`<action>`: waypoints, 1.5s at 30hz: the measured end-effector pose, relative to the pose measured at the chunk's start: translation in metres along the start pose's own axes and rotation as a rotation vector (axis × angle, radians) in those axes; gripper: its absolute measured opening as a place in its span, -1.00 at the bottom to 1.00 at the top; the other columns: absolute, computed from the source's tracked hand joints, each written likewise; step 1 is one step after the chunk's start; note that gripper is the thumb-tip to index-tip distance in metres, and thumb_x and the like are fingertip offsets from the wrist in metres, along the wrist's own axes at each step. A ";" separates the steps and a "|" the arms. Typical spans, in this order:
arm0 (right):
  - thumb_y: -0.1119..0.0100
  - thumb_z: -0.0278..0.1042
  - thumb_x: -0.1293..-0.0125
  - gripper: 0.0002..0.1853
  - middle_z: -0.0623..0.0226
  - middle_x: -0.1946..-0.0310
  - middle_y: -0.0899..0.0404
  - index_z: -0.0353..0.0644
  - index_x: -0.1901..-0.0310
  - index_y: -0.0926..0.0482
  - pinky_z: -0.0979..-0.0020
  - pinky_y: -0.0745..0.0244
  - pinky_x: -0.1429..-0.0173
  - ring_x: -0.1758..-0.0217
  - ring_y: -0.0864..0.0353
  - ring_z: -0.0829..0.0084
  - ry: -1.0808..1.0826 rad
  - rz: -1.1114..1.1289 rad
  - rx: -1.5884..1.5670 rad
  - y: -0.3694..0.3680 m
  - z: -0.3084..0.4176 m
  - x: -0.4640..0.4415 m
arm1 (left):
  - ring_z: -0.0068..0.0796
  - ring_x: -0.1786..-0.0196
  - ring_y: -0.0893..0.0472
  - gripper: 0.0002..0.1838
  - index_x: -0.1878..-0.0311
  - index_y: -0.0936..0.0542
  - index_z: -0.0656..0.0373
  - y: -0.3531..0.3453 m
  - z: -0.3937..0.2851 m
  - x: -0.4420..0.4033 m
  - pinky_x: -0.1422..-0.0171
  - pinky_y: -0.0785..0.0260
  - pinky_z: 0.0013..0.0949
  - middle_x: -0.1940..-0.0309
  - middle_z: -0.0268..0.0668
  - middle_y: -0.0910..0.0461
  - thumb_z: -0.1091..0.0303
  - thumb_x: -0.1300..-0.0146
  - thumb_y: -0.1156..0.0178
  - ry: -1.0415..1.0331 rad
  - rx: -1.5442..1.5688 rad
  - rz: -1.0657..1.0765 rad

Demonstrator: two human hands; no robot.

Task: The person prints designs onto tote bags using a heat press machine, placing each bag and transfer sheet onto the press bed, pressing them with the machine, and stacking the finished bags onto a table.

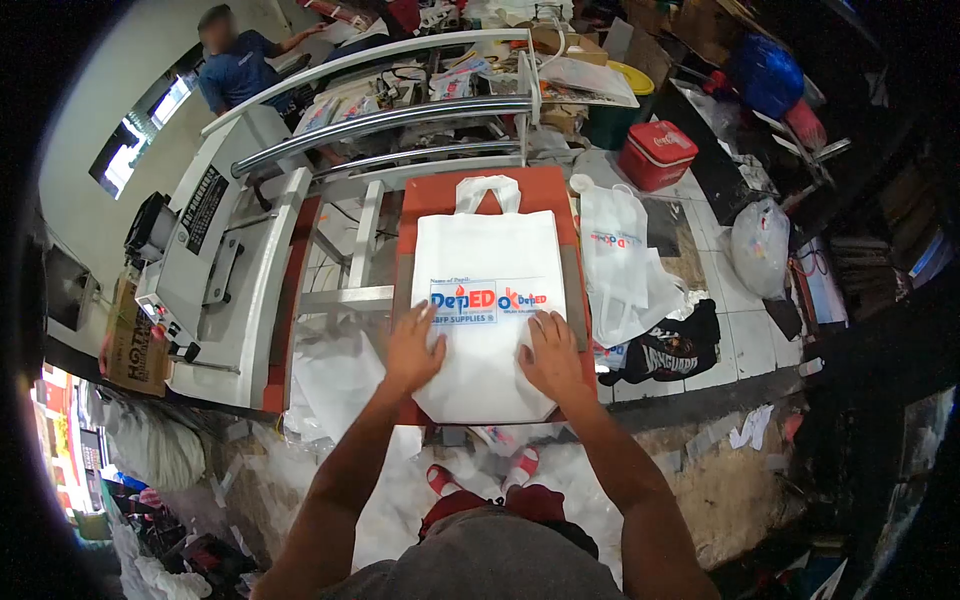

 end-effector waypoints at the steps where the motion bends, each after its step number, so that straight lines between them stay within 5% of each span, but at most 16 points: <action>1: -0.26 -0.27 -0.19 -0.43 0.07 -0.27 -0.37 -0.33 -0.21 -0.44 -0.01 -0.21 -0.43 -0.41 -0.25 -0.03 -0.004 -0.001 0.008 0.000 0.000 -0.001 | 0.01 -0.44 -0.31 -0.40 -0.36 -0.42 0.22 -0.009 -0.001 0.008 -0.45 -0.22 0.01 -0.40 -0.07 -0.34 0.19 -0.29 -0.21 0.000 -0.061 0.047; 20: -0.27 -0.28 -0.18 -0.50 0.11 -0.22 -0.41 -0.28 -0.15 -0.49 0.02 -0.25 -0.41 -0.38 -0.30 0.02 0.000 -0.034 -0.026 0.008 0.003 0.003 | 0.12 -0.51 -0.20 -0.40 -0.42 -0.35 0.14 -0.022 -0.003 0.021 -0.54 -0.09 0.05 -0.48 -0.06 -0.23 0.22 -0.33 -0.14 0.004 -0.084 0.037; 26: -0.28 -0.45 -0.15 -0.64 -0.01 -0.07 -0.49 -0.29 -0.01 -0.55 0.05 -0.37 -0.30 -0.16 -0.46 -0.06 -0.082 -0.385 -0.149 0.047 -0.002 0.011 | 0.19 -0.50 -0.20 -0.37 -0.40 -0.36 0.17 0.050 0.003 0.033 -0.55 -0.09 0.04 -0.47 0.02 -0.24 0.20 -0.28 -0.21 0.107 0.156 -0.089; 28: -0.23 -0.52 -0.18 -0.68 -0.03 -0.03 -0.52 -0.30 0.00 -0.55 0.05 -0.36 -0.28 -0.14 -0.47 -0.07 -0.136 -0.422 -0.185 0.059 -0.008 0.028 | 0.12 -0.35 -0.42 -0.52 -0.24 -0.49 0.20 0.110 0.029 0.055 -0.44 -0.26 -0.03 -0.27 0.05 -0.47 0.33 -0.26 -0.24 0.033 0.317 -0.262; 31: -0.27 -0.40 -0.30 -0.73 0.05 0.03 -0.54 -0.29 0.01 -0.56 0.13 -0.39 -0.22 -0.11 -0.50 0.10 -0.297 -0.439 -0.368 0.044 -0.036 0.068 | 0.02 0.09 -0.61 -0.84 0.12 -0.55 0.23 0.206 0.084 0.092 -0.05 -0.45 -0.10 0.21 -0.06 -0.61 0.52 -0.22 -0.22 0.117 0.078 -0.438; 32: -0.24 -0.36 -0.37 -0.74 0.11 0.05 -0.53 -0.31 0.01 -0.54 0.17 -0.42 -0.15 -0.06 -0.51 0.16 -0.312 -0.460 -0.322 0.035 -0.047 0.084 | 0.07 0.12 -0.59 -0.85 0.15 -0.55 0.24 0.228 0.118 0.109 -0.04 -0.44 -0.09 0.23 -0.04 -0.60 0.49 -0.22 -0.22 0.199 -0.044 -0.434; 34: -0.17 -0.33 -0.43 -0.70 0.05 0.00 -0.52 -0.37 -0.06 -0.51 0.24 -0.45 -0.14 -0.06 -0.53 0.16 -0.416 -0.305 -0.428 0.012 -0.095 0.119 | 0.08 0.09 -0.58 -0.83 0.13 -0.55 0.24 0.274 0.178 0.136 -0.04 -0.44 -0.06 0.22 -0.03 -0.59 0.44 -0.22 -0.21 0.311 -0.177 -0.477; 36: -0.03 -0.32 -0.51 -0.68 -0.02 -0.02 -0.50 -0.40 -0.11 -0.49 0.15 -0.45 -0.19 -0.11 -0.53 0.10 -0.793 -0.123 -0.387 0.016 -0.104 0.152 | 0.11 0.06 -0.55 -0.79 0.10 -0.56 0.25 0.315 0.219 0.147 -0.06 -0.43 -0.04 0.19 -0.03 -0.56 0.40 -0.22 -0.20 0.345 -0.341 -0.548; 40: -0.09 -0.19 -0.46 -0.68 0.02 0.16 -0.49 -0.37 0.11 -0.51 0.19 -0.41 0.11 0.19 -0.49 0.24 -0.569 -0.334 -0.128 0.004 -0.134 0.217 | 0.06 0.02 -0.54 -0.74 0.07 -0.57 0.22 0.360 0.251 0.134 -0.09 -0.42 -0.02 0.18 -0.05 -0.53 0.33 -0.20 -0.23 0.378 -0.462 -0.615; 43: -0.11 -0.19 -0.43 -0.68 0.00 0.17 -0.48 -0.37 0.15 -0.52 0.16 -0.42 0.11 0.19 -0.48 0.20 -0.712 -0.137 -0.073 0.000 -0.157 0.250 | -0.03 -0.09 -0.55 -0.66 0.13 -0.65 0.19 0.367 0.281 0.106 -0.18 -0.39 0.03 0.06 -0.09 -0.55 0.10 -0.21 -0.22 0.547 -0.606 -0.336; 45: -0.10 -0.18 -0.42 -0.66 -0.04 0.21 -0.50 -0.40 0.18 -0.53 0.07 -0.44 0.06 0.14 -0.53 0.10 -0.857 0.339 0.224 -0.020 -0.193 0.278 | -0.01 -0.14 -0.55 -0.59 0.14 -0.68 0.19 0.364 0.298 0.098 -0.25 -0.37 0.05 0.03 -0.06 -0.62 0.03 -0.22 -0.11 0.736 -0.636 -0.164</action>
Point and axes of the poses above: each hand's wrist, its own x-axis away from the middle knuckle, its own y-axis out of the back of the hand, z = x × y, the point moved 4 cm from there along -x, towards the middle knuckle
